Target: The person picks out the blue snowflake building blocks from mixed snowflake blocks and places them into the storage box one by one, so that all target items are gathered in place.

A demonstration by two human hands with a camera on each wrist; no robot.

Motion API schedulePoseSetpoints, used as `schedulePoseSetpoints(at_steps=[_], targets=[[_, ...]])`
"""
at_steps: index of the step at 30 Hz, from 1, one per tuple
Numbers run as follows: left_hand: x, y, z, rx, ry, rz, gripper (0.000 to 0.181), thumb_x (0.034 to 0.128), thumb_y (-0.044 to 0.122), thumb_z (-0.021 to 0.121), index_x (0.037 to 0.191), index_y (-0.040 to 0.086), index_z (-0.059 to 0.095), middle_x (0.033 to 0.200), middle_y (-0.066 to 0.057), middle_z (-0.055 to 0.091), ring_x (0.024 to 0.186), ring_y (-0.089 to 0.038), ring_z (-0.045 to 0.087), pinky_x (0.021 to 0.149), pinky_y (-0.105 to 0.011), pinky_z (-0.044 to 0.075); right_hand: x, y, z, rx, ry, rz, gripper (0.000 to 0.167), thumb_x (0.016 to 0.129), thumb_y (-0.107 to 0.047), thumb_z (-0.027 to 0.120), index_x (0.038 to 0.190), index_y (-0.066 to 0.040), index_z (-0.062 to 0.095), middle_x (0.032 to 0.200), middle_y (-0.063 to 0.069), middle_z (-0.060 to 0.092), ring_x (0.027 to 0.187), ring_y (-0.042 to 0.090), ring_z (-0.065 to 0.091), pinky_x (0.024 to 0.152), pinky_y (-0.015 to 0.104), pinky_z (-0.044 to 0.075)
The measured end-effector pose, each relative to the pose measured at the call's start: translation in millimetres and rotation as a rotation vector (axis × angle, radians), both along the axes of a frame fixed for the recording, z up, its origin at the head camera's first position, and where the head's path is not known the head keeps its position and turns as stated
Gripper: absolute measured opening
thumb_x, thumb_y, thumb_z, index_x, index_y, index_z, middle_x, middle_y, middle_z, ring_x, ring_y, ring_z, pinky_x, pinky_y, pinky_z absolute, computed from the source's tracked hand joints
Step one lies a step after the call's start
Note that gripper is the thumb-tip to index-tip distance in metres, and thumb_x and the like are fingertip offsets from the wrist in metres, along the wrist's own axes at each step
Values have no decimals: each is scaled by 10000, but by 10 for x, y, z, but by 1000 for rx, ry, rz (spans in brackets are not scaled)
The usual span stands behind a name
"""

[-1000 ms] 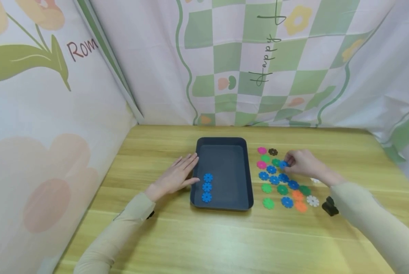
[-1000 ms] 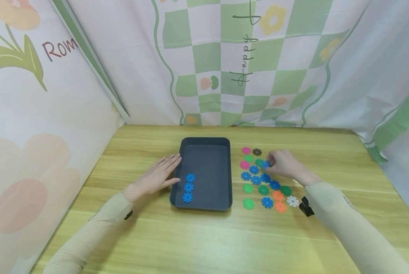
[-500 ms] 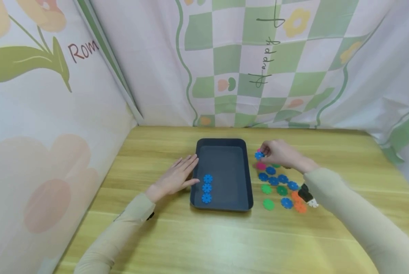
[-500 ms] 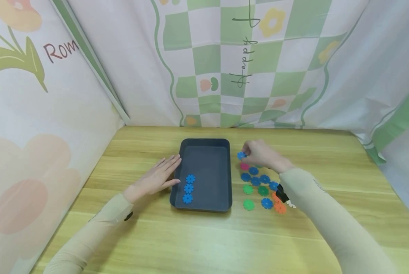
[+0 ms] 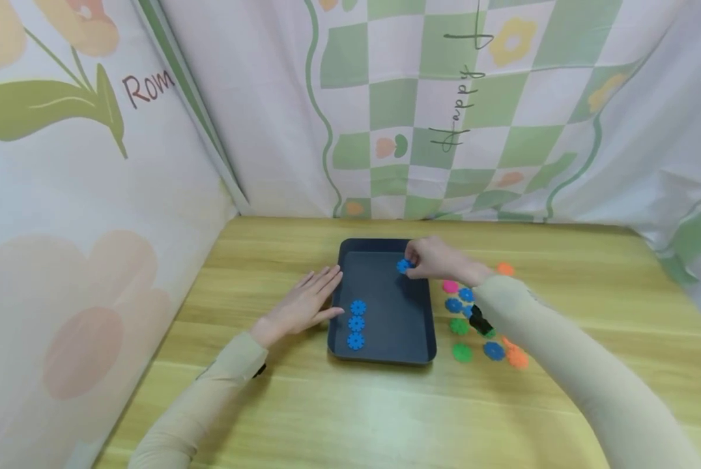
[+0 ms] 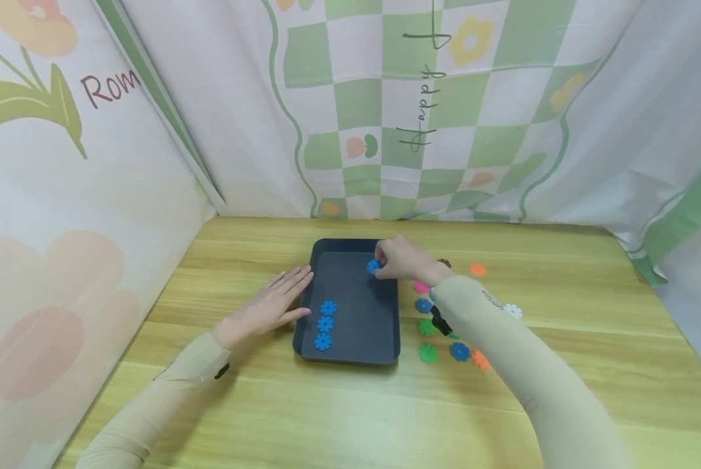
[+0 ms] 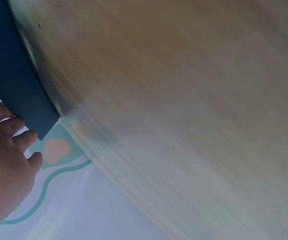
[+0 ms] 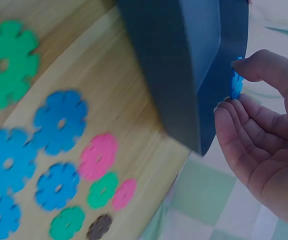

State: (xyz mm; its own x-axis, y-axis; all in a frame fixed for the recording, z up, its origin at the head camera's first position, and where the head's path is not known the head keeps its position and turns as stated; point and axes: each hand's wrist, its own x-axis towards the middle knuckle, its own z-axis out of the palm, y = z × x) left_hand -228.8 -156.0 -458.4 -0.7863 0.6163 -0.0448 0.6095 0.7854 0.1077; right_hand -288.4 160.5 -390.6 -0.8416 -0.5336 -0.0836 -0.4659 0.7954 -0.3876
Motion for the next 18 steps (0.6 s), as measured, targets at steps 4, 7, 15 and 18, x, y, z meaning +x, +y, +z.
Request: schedulePoseSetpoints(at_steps=[4, 7, 15, 18], targets=[[-6, 2, -7, -1, 4, 3, 790, 1017, 590, 372, 1604, 124, 123, 1688, -55, 90, 1563, -251, 139, 1280, -454, 156, -38, -173, -22, 7, -2, 22, 307, 856, -189, 738, 1071, 17, 665, 1025, 138, 718, 924, 222, 678, 835, 377, 588], [-10, 3, -14, -2, 0, 6, 790, 1018, 592, 368, 1605, 125, 120, 1689, -55, 89, 1563, -253, 139, 1280, -456, 154, -50, -296, -44, 19, -6, 42, 297, 864, -201, 738, 1067, 2, 665, 1015, 128, 711, 900, 206, 668, 822, 365, 582], [-14, 8, -11, -7, -3, 15, 791, 1015, 596, 374, 1605, 129, 132, 1689, -53, 96, 1561, -259, 146, 1278, -464, 160, -35, -569, -115, 57, -46, 103, 270, 867, -177, 746, 1043, 11, 663, 975, 122, 690, 847, 187, 645, 765, 324, 570], [-16, 16, -8, -9, 1, 15, 794, 1014, 600, 371, 1605, 123, 139, 1689, -56, 102, 1561, -260, 153, 1276, -466, 169, -29, -645, -150, 72, -50, 115, 246, 864, -174, 748, 1015, 5, 671, 956, 115, 690, 815, 173, 638, 743, 310, 565]])
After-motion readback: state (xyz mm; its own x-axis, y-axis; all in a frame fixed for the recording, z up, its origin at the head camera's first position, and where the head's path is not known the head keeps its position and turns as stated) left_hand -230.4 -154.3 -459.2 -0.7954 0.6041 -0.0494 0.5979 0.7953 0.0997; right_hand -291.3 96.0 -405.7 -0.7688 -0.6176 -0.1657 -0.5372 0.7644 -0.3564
